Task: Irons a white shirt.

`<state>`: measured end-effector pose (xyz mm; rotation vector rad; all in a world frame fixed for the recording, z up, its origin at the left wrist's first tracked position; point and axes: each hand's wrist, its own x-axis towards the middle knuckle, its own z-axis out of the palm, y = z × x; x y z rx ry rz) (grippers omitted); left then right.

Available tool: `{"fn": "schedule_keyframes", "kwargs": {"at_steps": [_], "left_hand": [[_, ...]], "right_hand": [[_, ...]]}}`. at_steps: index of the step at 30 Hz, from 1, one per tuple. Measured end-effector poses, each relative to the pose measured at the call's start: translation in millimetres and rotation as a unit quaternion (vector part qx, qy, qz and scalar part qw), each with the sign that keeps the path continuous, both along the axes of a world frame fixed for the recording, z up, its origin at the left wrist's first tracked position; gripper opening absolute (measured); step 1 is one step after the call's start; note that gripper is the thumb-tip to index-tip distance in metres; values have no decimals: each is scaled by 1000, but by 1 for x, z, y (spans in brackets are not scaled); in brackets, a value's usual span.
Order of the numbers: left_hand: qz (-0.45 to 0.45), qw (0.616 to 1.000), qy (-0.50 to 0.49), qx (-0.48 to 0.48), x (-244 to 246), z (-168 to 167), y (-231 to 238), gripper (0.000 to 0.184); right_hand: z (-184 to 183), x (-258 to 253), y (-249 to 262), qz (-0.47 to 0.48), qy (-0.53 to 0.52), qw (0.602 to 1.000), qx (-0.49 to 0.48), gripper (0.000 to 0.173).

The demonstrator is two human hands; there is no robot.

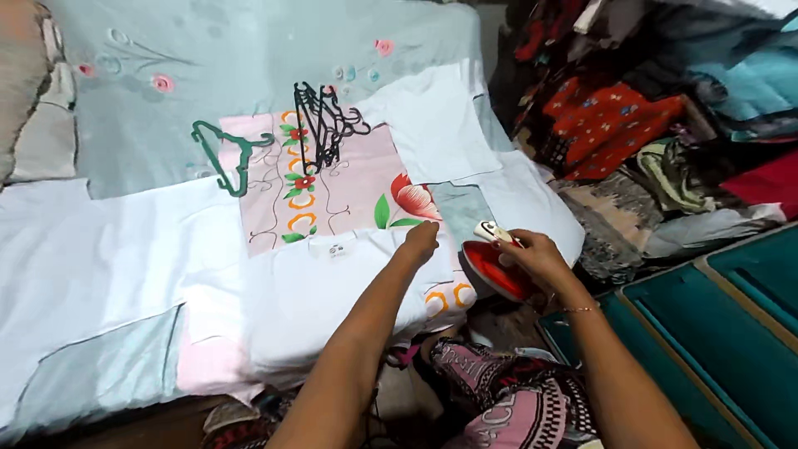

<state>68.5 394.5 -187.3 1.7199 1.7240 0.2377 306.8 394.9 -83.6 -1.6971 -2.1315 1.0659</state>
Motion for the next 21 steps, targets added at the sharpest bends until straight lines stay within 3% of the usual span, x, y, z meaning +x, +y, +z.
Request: {"fn": "schedule_keyframes", "kwargs": {"at_steps": [5, 10, 13, 17, 21], "left_hand": [[-46, 998, -14, 31, -7, -3, 25, 25], [15, 994, -24, 109, -11, -5, 26, 25], [20, 986, -37, 164, -12, 10, -9, 25], [-88, 987, 22, 129, 7, 10, -77, 28], [-147, 985, 33, 89, 24, -5, -83, 30]], "right_hand": [[-7, 6, 1, 7, 20, 1000, -9, 37], [-6, 10, 2, 8, 15, 1000, 22, 33], [-5, 10, 0, -2, 22, 999, 25, 31], [-4, 5, -5, 12, 10, 1000, 14, 31], [-2, 2, -9, 17, 12, 1000, 22, 32]]}}
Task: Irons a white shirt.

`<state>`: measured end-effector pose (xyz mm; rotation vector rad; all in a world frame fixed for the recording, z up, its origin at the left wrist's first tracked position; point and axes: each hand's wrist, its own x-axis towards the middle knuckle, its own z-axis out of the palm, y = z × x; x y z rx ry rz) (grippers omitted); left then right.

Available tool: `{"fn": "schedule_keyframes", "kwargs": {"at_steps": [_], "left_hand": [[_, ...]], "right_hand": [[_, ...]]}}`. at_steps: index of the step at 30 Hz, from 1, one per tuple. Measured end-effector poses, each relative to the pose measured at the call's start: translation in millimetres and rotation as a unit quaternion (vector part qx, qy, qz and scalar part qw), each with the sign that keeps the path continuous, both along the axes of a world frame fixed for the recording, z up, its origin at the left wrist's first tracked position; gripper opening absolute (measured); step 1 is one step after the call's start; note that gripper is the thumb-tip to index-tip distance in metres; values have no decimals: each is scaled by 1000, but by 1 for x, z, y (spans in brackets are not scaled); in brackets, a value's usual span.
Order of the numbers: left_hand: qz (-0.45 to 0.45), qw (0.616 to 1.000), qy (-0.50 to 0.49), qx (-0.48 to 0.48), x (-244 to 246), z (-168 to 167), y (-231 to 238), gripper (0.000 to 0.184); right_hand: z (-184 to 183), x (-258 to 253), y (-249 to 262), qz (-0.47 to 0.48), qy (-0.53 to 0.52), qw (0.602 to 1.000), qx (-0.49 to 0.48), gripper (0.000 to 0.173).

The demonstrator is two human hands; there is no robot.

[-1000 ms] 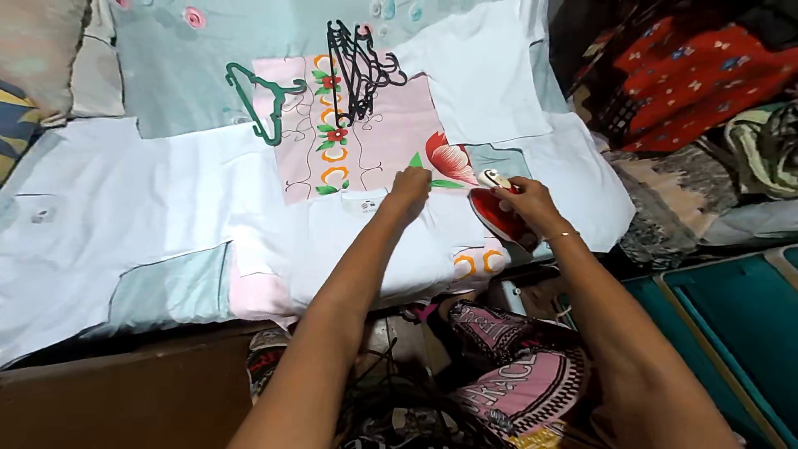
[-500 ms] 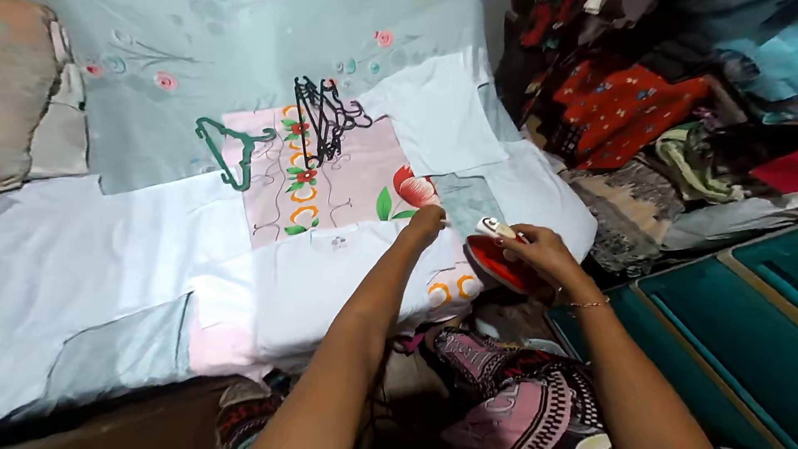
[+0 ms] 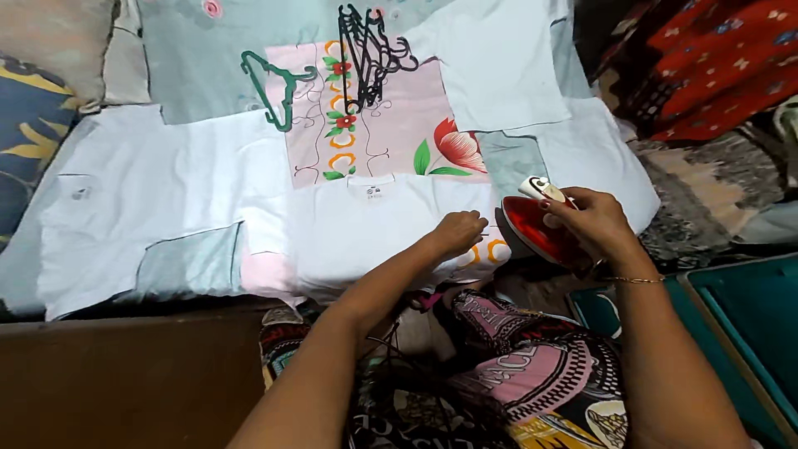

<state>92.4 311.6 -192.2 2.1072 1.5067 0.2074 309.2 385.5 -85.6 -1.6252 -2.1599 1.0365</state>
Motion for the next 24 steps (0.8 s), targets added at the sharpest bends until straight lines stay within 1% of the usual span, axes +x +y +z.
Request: {"fn": "schedule_keyframes", "kwargs": {"at_steps": [3, 5, 7, 13, 15, 20, 24], "left_hand": [[-29, 999, 8, -28, 3, 12, 15, 28], [-73, 996, 28, -43, -1, 17, 26, 29], [-113, 992, 39, -48, -4, 15, 36, 30], [-172, 983, 65, -26, -5, 8, 52, 21], [-187, 979, 79, -5, -4, 5, 55, 17], [-193, 978, 78, -13, -1, 15, 62, 21], [-154, 986, 62, -6, -6, 15, 66, 23]], "right_hand": [[2, 4, -2, -11, 2, 1000, 3, 32], [2, 6, -1, -18, 0, 1000, 2, 32], [2, 8, 0, -21, -4, 1000, -2, 33], [-2, 16, 5, -35, -1, 999, 2, 33], [-5, 19, 7, -36, 3, 999, 4, 33], [-6, 23, 8, -23, -6, 1000, 11, 35], [-7, 21, 8, -24, -8, 1000, 9, 34]]}}
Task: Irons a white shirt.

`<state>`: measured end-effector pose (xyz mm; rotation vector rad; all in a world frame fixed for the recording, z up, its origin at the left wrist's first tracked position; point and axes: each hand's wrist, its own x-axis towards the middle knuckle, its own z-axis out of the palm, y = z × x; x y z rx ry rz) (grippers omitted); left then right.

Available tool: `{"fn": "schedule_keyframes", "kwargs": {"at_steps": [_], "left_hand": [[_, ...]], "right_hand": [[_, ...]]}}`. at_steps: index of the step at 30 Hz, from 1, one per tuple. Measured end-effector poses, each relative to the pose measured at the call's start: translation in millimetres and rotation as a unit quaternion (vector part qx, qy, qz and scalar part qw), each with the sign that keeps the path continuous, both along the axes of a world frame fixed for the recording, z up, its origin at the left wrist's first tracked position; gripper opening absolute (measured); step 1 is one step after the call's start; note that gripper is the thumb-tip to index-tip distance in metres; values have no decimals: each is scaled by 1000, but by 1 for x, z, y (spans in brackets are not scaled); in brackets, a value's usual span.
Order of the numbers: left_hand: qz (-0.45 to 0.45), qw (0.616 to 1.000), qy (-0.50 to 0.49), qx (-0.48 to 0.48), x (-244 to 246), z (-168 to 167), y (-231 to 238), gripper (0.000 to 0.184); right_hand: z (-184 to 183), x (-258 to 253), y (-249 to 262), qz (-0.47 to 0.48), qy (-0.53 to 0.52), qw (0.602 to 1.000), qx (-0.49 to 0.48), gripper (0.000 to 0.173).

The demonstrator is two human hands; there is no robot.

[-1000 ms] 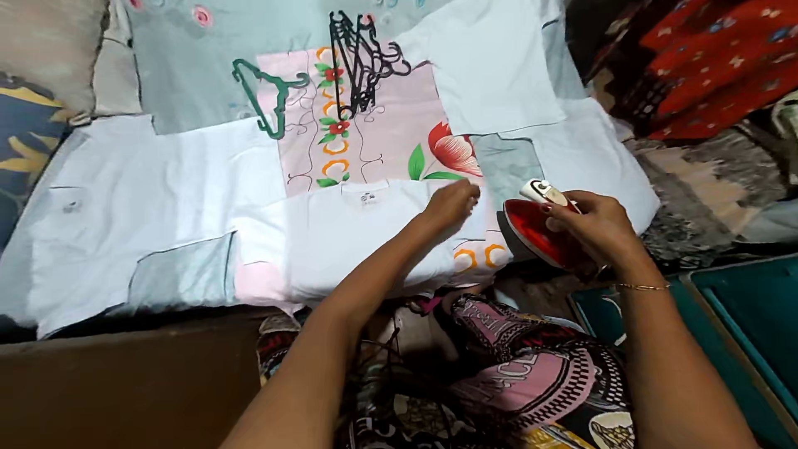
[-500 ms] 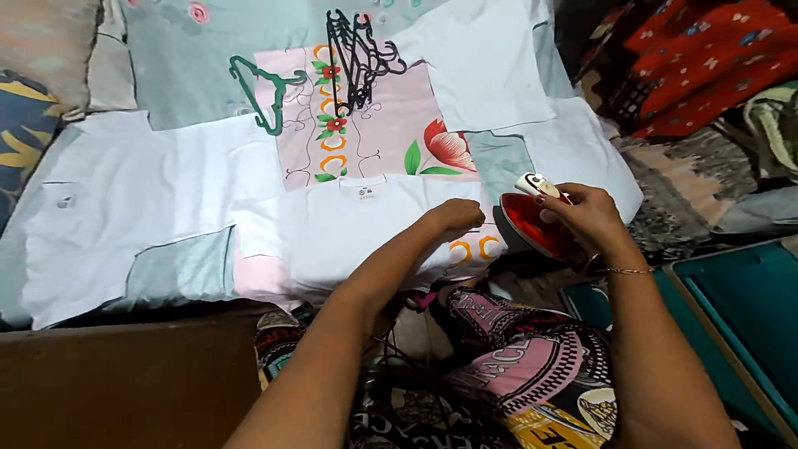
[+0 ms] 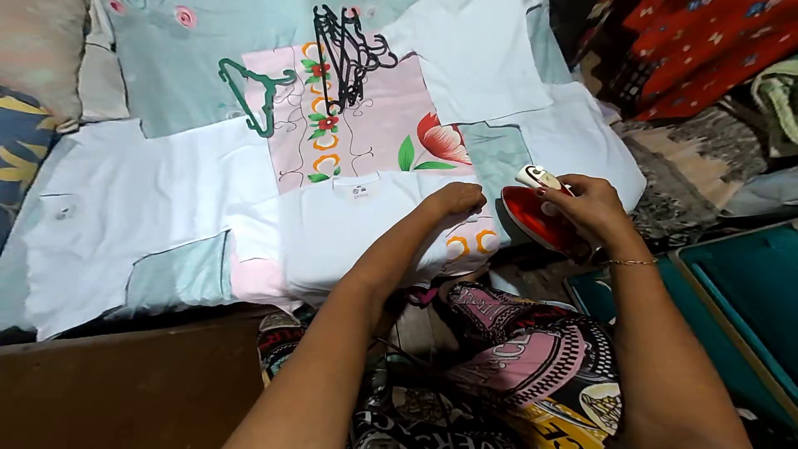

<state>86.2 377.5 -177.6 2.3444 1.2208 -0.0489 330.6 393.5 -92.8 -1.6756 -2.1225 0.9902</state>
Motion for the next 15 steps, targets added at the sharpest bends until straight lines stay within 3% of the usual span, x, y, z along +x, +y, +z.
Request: {"fn": "schedule_keyframes", "kwargs": {"at_steps": [5, 10, 15], "left_hand": [[61, 997, -32, 23, 3, -15, -12, 27], [179, 976, -81, 89, 8, -8, -58, 24], [179, 976, -58, 108, 6, -34, -83, 23]], "right_hand": [[-2, -2, 1, 2, 1, 1000, -4, 34], [-3, -2, 1, 5, 0, 1000, -8, 35], [-3, -5, 1, 9, 0, 1000, -16, 36]]}}
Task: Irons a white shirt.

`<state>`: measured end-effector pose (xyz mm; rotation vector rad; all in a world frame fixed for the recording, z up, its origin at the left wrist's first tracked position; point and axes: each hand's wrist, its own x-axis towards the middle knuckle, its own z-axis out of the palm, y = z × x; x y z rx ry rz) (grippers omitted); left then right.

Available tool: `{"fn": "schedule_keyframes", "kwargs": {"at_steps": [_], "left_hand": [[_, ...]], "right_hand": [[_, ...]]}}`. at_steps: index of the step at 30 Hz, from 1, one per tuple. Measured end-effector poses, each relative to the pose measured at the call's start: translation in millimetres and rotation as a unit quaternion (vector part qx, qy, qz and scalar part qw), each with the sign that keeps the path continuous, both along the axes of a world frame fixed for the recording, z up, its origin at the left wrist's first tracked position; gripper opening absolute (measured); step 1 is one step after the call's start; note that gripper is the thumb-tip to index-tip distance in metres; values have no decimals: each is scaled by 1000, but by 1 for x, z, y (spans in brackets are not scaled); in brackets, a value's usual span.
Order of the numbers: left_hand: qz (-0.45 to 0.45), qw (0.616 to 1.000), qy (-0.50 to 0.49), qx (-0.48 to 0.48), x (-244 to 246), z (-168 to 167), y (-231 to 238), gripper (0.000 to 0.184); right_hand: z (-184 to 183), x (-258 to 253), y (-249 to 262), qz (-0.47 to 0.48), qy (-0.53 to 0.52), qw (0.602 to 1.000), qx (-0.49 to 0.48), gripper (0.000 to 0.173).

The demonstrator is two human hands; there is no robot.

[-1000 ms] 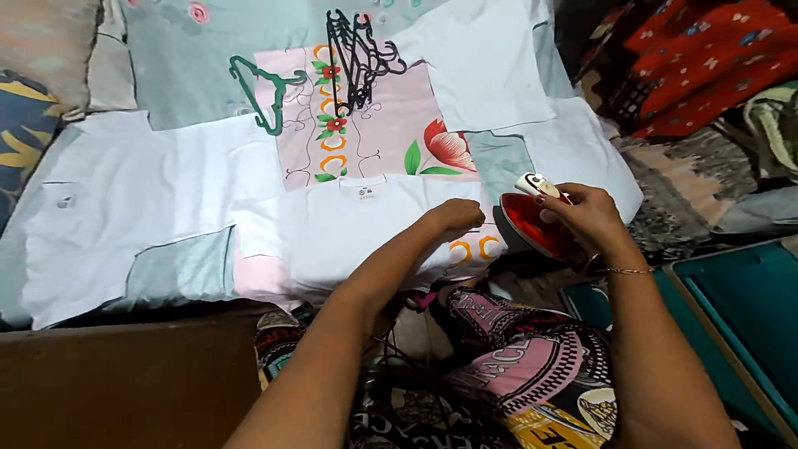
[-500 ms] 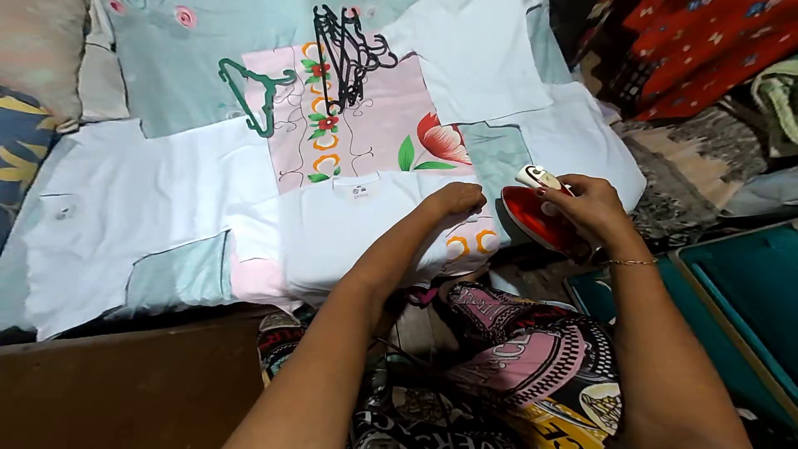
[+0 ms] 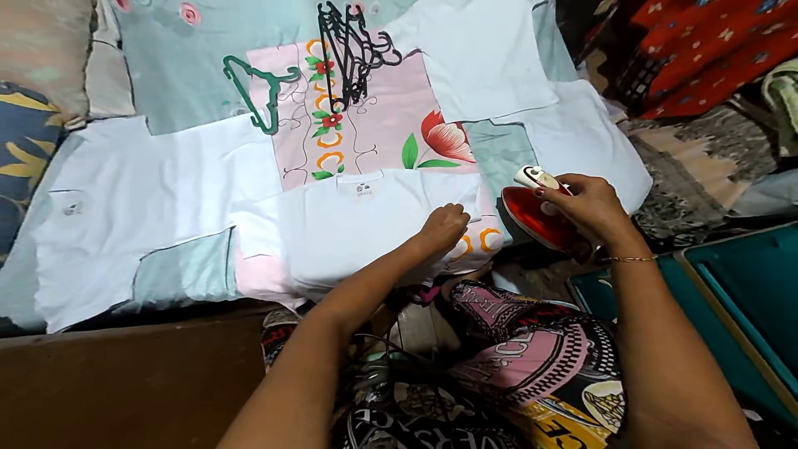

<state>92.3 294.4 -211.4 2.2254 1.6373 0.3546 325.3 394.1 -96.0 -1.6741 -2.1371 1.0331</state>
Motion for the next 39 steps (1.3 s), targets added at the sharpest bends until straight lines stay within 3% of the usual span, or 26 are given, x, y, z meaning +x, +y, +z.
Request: {"fn": "schedule_keyframes", "kwargs": {"at_steps": [5, 9, 13, 16, 19, 28, 32, 39], "left_hand": [[4, 1000, 20, 17, 14, 0, 3, 17], [-13, 994, -25, 105, 16, -15, 7, 15], [-59, 993, -104, -8, -2, 3, 15, 23], [24, 987, -156, 33, -23, 7, 31, 26], [92, 988, -114, 54, -46, 5, 55, 26], [108, 992, 64, -26, -41, 0, 95, 25], [101, 991, 82, -28, -36, 6, 95, 27], [153, 986, -11, -67, -51, 18, 96, 30]], "right_hand": [[2, -1, -3, -3, 2, 1000, -4, 36], [2, -4, -2, 3, -8, 1000, 3, 35], [1, -6, -2, 14, -12, 1000, -1, 36], [1, -5, -3, 17, -8, 1000, -2, 35], [3, -8, -6, 32, -2, 999, -8, 33], [-2, -38, -19, 118, 7, 991, -62, 29], [-14, -46, -17, 140, -55, 984, -95, 32], [-16, -51, -18, 95, -74, 986, -112, 33]]}}
